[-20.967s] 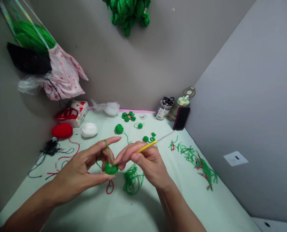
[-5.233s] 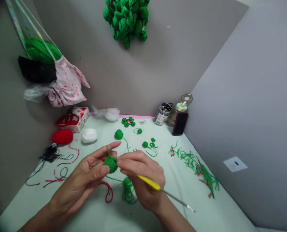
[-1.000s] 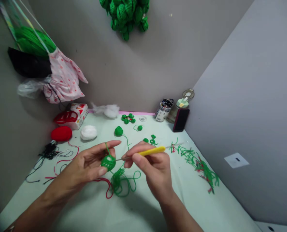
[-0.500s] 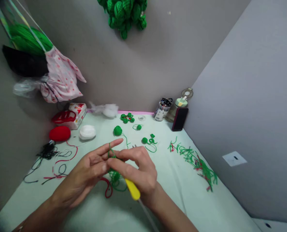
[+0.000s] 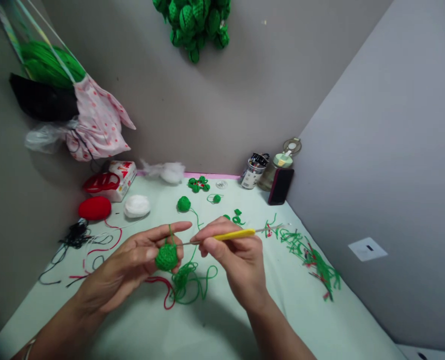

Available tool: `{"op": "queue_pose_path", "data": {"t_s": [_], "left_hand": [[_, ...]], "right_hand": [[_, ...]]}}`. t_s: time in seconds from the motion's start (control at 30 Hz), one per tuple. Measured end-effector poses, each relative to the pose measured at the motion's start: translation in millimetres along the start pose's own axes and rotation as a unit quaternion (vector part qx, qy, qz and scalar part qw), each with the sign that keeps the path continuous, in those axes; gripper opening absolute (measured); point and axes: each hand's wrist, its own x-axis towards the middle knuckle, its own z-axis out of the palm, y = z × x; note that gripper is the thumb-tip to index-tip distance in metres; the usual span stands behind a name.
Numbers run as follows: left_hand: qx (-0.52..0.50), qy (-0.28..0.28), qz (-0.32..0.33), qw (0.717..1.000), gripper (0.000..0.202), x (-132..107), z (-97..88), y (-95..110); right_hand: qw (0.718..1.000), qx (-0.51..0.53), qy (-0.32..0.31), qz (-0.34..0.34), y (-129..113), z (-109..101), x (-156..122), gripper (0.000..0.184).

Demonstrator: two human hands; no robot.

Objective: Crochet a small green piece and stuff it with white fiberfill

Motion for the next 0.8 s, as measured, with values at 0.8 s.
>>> {"op": "queue_pose_path", "data": {"t_s": [0.8], "left_hand": [[0.088, 0.091, 0.055, 0.99, 0.072, -0.7, 11.3, -18.4]], "right_hand": [[0.998, 0.047, -0.007, 0.039, 12.4, 8.9, -0.5, 0.008]]}}
